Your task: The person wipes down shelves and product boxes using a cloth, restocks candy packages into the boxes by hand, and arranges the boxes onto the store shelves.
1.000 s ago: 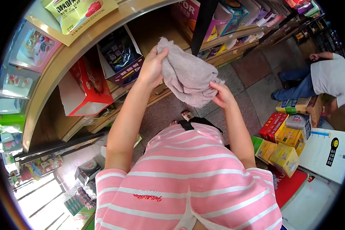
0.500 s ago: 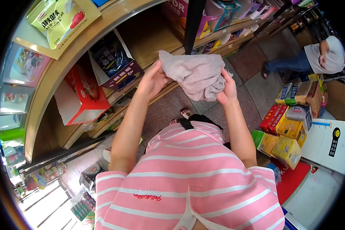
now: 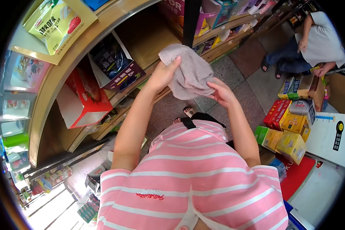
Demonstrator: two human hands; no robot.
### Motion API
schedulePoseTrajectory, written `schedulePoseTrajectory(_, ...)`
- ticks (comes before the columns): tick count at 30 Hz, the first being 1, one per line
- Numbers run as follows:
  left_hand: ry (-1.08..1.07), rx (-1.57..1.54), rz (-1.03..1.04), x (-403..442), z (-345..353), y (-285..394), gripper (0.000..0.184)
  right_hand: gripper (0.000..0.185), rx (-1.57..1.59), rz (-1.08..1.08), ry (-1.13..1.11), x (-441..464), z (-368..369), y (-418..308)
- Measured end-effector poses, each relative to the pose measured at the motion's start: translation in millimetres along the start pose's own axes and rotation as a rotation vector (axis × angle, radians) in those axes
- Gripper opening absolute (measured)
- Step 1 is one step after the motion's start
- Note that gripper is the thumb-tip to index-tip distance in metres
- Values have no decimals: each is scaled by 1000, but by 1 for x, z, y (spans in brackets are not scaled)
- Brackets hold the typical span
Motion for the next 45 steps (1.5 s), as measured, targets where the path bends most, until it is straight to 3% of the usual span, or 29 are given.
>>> schedulePoseTrajectory(2,-51,-54,-40,-5,6,19,44,37,-73,16,72,8,-17,10)
schedulePoseTrajectory(4,-67,-45,-49,-3,6,24,45,42,-433,196,103,7,-12,19)
schedulePoseTrajectory(6,-183,-9,-119,-3,11,25,50,49,-569,148,155,5,-9,14)
schedulePoseTrajectory(8,-200,11,-152,-2,11,27,49,57,-555,-343,1,10,11,-10)
schedulePoseTrajectory(9,-213,23,-187,-2,11,25,48,51,-280,-415,-131,9,33,-17)
schedulePoseTrajectory(14,-145,-94,-178,-1,3,25,46,30,-576,-274,-88,22,43,-29)
schedulePoseTrajectory(17,-65,-106,-193,-4,-11,18,46,28,-962,-382,64,8,42,-59)
schedulePoseTrajectory(18,-40,-109,-210,-5,-16,14,46,28,-961,-381,63,4,42,-65)
schedulePoseTrajectory(20,-29,-100,-215,-7,-24,7,46,24,-1017,-630,29,-7,52,-87)
schedulePoseTrajectory(21,-17,-91,-219,-8,-28,5,46,24,-868,-477,9,-6,49,-90)
schedulePoseTrajectory(22,-16,-91,-218,-8,-32,4,46,22,-752,-620,-151,-3,55,-97)
schedulePoseTrajectory(26,-113,-90,-251,-13,-31,5,46,16,-644,-299,-176,-2,55,-109)
schedulePoseTrajectory(30,-145,-25,-230,-15,-33,10,45,23,-546,-356,-166,-1,55,-136)
schedulePoseTrajectory(32,-230,8,-228,-14,-35,2,46,40,-620,-443,36,6,37,-147)
schedulePoseTrajectory(36,-351,33,-255,-18,-33,-4,46,27,-470,-293,-106,-1,54,-150)
schedulePoseTrajectory(39,-368,30,-342,-16,-33,-21,42,21,-489,-385,-108,3,53,-166)
schedulePoseTrajectory(43,-287,64,-395,-17,-36,-30,37,17,-588,-662,-83,-6,57,-185)
schedulePoseTrajectory(45,-317,-60,-389,-21,-36,-29,33,15,-591,-744,-61,-15,49,-198)
Point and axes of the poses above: each hand's wrist, its own x-axis towards the middle knuckle, its own z-axis out of the palm, y = z × x, the point moved 7 cm from there along x, towards the middle knuckle, and after that the axes turned 15 degrees about x, right-handed, at the moved point
